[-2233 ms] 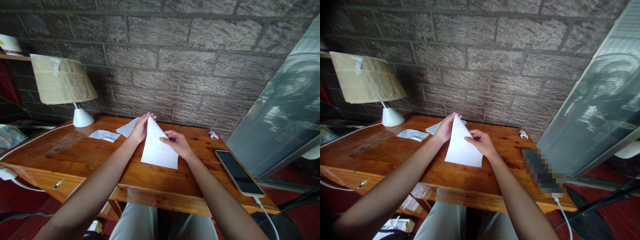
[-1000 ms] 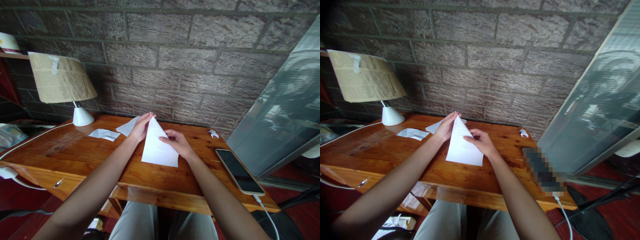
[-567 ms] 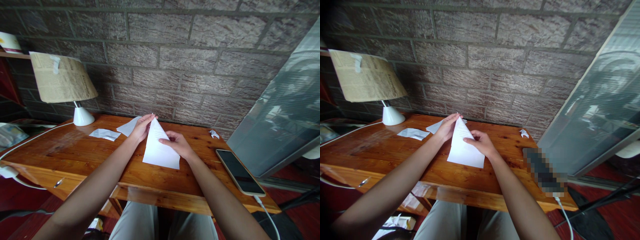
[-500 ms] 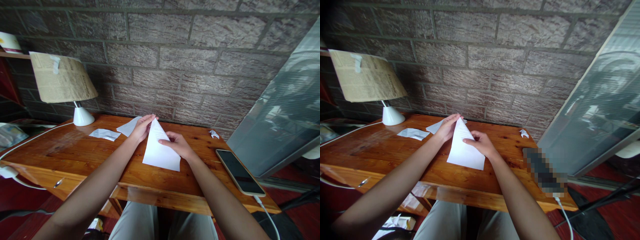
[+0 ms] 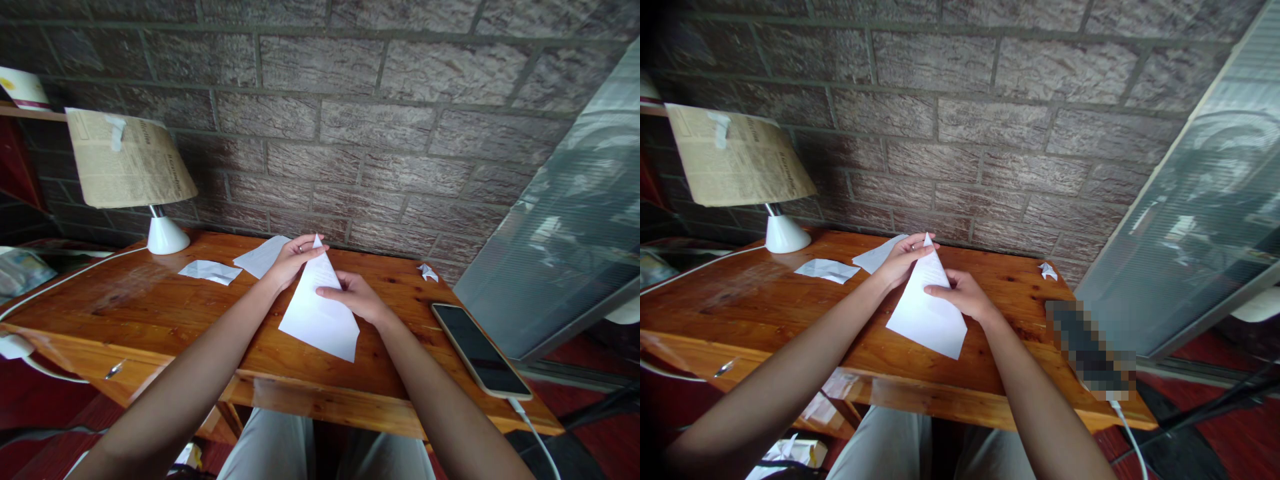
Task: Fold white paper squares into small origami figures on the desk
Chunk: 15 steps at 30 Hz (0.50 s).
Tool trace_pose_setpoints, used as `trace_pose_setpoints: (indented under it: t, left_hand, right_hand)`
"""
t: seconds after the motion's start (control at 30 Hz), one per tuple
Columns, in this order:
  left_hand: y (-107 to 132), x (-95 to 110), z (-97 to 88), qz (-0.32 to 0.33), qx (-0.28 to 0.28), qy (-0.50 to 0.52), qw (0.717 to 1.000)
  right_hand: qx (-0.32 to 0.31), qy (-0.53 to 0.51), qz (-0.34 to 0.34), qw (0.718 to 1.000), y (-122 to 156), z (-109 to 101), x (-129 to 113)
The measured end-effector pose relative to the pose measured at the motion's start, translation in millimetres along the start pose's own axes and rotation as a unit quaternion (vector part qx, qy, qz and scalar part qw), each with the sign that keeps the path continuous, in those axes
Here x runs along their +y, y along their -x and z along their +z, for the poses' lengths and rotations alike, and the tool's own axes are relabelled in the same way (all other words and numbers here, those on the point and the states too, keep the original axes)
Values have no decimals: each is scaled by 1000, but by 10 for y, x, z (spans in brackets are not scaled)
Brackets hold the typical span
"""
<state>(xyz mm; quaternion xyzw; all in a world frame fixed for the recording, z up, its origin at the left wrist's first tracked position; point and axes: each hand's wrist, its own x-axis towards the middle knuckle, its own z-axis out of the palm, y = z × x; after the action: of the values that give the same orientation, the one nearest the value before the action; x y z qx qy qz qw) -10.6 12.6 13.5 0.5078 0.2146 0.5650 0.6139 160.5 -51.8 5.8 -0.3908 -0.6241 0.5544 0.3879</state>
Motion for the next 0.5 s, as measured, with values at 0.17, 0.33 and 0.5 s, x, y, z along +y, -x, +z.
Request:
trace_pose_setpoints:
  t: [0.17,0.33,0.5]
  left_hand:
    - [12,-19,17,12,-1,-30,999]
    - [25,-30,42,11,-12,-50,999]
    - [20,-52,47,19,0,-47,999]
  right_hand:
    - [-12,4,2,1000,-3,7,25]
    - [-8,10,7,1000,3,15,16]
    - [-10,29,6,1000,-11,11,30]
